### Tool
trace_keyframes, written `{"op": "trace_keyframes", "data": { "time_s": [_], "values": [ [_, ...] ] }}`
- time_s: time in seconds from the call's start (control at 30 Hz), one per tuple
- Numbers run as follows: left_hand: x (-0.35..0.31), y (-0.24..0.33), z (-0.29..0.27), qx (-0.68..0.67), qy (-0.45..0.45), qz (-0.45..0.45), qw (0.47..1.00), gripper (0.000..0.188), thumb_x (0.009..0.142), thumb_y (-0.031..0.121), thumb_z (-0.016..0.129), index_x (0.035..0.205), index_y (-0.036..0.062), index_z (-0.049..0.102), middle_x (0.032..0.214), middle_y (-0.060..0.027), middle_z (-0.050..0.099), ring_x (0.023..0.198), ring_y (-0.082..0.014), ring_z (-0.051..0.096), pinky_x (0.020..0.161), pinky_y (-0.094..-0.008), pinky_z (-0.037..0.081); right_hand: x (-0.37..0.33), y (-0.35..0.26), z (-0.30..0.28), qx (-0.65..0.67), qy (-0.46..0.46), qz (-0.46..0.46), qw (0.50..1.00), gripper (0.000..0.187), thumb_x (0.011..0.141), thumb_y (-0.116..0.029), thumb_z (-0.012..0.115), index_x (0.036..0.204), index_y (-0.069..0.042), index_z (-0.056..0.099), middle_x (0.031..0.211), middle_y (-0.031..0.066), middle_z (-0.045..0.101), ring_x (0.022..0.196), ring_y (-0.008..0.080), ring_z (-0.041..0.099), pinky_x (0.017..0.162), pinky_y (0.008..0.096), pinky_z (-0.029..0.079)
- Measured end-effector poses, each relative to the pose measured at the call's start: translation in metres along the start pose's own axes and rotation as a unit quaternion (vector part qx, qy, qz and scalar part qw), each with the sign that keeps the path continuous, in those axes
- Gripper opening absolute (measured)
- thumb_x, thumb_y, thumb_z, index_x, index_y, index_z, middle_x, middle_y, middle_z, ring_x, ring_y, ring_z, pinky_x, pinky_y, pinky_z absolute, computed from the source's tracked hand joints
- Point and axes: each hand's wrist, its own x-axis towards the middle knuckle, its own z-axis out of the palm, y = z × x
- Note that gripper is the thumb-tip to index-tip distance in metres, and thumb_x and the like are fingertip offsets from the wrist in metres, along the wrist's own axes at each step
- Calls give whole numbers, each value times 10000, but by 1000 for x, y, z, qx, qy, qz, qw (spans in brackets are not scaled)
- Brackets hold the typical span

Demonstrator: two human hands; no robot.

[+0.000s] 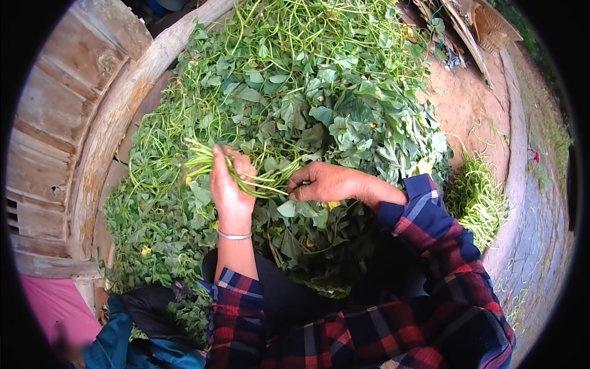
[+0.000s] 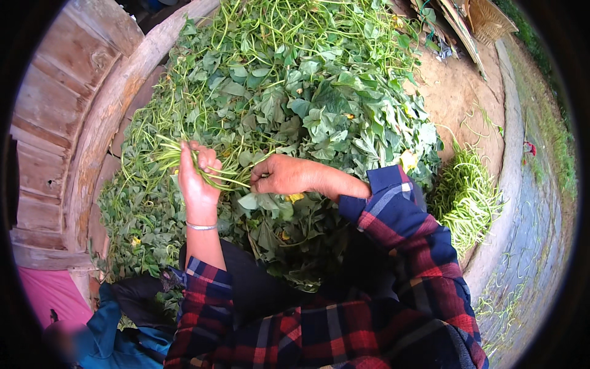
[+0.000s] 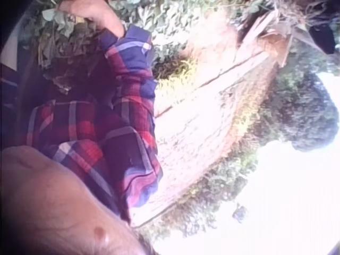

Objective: The person sits on the ground and processes a large pile of leafy green vines by hand, separating stems and leaves. The person repeatedly picks up bunches, pulls off leaves, and places the separated parts into a growing pile beside them.

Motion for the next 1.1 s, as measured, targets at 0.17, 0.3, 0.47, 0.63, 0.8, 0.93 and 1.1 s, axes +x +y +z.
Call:
{"op": "trace_keyframes", "data": {
  "time_s": [0.17, 0.3, 0.47, 0.63, 0.8, 0.93, 1.1],
  "values": [
    [-7, -8, 7, 38, 38, 48, 997, 271, 947, 349, 450, 832, 104, 457, 587, 17, 387, 504, -76, 329, 447, -219, 261, -3, -23, -2, -9, 9, 130, 991, 307, 769, -243, 563, 982, -37, 641, 863, 122, 651, 803, 215, 597, 760, 315, 466],
    [-13, -12, 17, 68, 46, 87, 993, 262, 945, 333, 460, 822, 102, 462, 588, 17, 401, 498, -74, 342, 426, -226, 260, 6, -24, 2, -17, 85, 165, 982, 327, 786, -233, 542, 1029, -35, 637, 831, 135, 657, 797, 186, 615, 796, 319, 485],
    [-8, 4, 9, 11, 22, 106, 994, 259, 949, 335, 448, 817, 113, 452, 574, 28, 382, 498, -71, 311, 438, -212, 248, -1, -11, -21, -210, 170, 230, 935, 371, 799, -342, 540, 1046, -82, 631, 965, 160, 643, 893, 283, 624, 816, 375, 498],
    [3, 18, -16, -120, -51, 79, 988, 238, 957, 325, 429, 828, 127, 455, 566, 36, 352, 513, -77, 284, 448, -208, 263, -16, 12, -52, -552, 362, 105, 743, 353, 782, -356, 593, 1030, -105, 613, 1078, 71, 574, 952, 244, 587, 803, 402, 485],
    [6, 10, -26, -165, -52, 53, 984, 258, 955, 341, 423, 828, 122, 473, 570, 31, 361, 528, -84, 300, 456, -211, 279, -7, -2, -22, -209, 248, -113, 939, 232, 815, -192, 617, 1023, -90, 638, 1092, 113, 591, 1057, 273, 536, 910, 366, 440],
    [4, -5, -18, -195, -81, 25, 977, 274, 957, 324, 414, 820, 95, 478, 574, 19, 365, 527, -96, 295, 455, -221, 272, 6, -5, 33, -18, 136, -171, 976, 284, 861, -198, 572, 1095, -36, 581, 1011, 111, 616, 992, 268, 571, 894, 344, 444],
    [2, -15, -14, -153, -95, 18, 983, 262, 956, 356, 413, 847, 124, 463, 572, 37, 356, 522, -73, 308, 453, -203, 287, 12, 8, 37, 171, -7, -54, 984, 229, 911, -159, 523, 1083, -20, 583, 900, 44, 615, 856, 137, 561, 805, 278, 452]
  ]
}}
